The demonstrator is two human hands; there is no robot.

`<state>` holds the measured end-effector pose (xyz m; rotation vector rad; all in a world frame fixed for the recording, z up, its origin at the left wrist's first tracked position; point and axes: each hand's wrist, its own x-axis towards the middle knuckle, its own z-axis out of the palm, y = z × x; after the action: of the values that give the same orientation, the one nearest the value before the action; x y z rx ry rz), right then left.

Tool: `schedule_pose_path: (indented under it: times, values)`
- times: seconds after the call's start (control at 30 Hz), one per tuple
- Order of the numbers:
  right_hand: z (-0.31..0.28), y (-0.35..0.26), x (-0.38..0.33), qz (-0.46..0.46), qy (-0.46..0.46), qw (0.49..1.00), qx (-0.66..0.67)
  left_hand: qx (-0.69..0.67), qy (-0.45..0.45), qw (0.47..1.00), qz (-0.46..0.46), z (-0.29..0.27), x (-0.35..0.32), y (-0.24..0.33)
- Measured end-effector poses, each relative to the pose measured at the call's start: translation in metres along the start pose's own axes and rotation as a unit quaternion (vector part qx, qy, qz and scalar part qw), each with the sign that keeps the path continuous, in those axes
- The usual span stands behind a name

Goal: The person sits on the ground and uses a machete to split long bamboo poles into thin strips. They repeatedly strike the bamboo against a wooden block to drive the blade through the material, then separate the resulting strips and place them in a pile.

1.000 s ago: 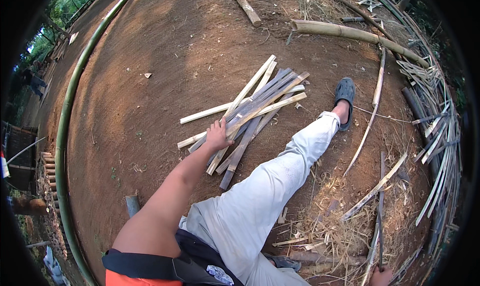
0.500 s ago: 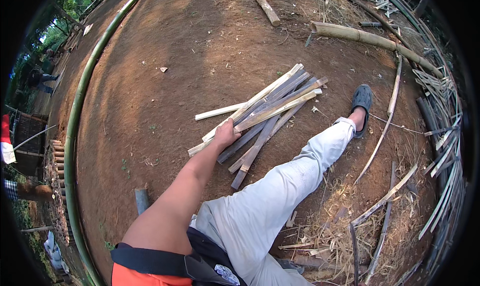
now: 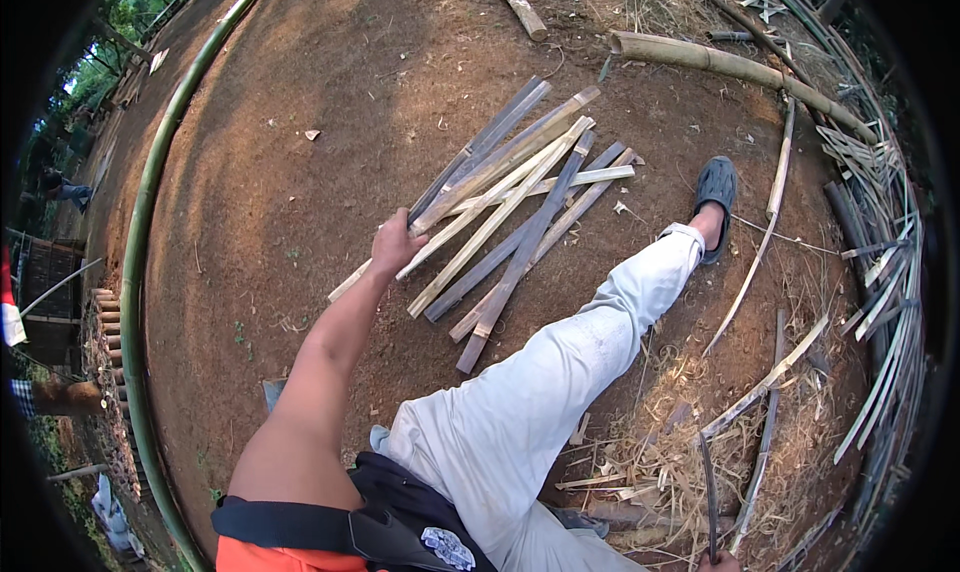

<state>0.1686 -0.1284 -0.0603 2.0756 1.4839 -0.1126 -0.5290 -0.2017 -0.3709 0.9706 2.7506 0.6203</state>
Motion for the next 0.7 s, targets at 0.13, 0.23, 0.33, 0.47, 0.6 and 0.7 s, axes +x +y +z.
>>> schedule_pose_path:
  times: [0.13, 0.23, 0.33, 0.47, 0.6, 0.7]
  values:
    - [-0.004, -0.01, -0.002, -0.017, 0.005, 1.0, 0.02, -0.02, 0.01, 0.999, 0.032, -0.018, 0.022, -0.016]
    - [0.003, -0.006, 0.005, -0.027, -0.015, 0.999, 0.023, -0.054, 0.008, 0.998, 0.038, -0.023, 0.04, -0.007]
    - [0.002, -0.01, 0.008, 0.002, -0.013, 1.0, 0.005, -0.028, -0.021, 0.999, 0.006, -0.017, 0.063, -0.012]
    - [0.004, -0.013, 0.008, 0.025, -0.004, 1.0, -0.018, 0.015, -0.076, 0.993, -0.086, 0.012, 0.073, -0.037]
    - [0.021, 0.005, 0.018, -0.004, -0.036, 0.999, -0.039, -0.066, -0.118, 0.981, -0.141, 0.029, 0.065, -0.042]
    - [0.016, -0.005, 0.017, 0.004, -0.057, 0.997, -0.052, -0.142, -0.155, 0.951, -0.228, 0.032, 0.059, -0.04]
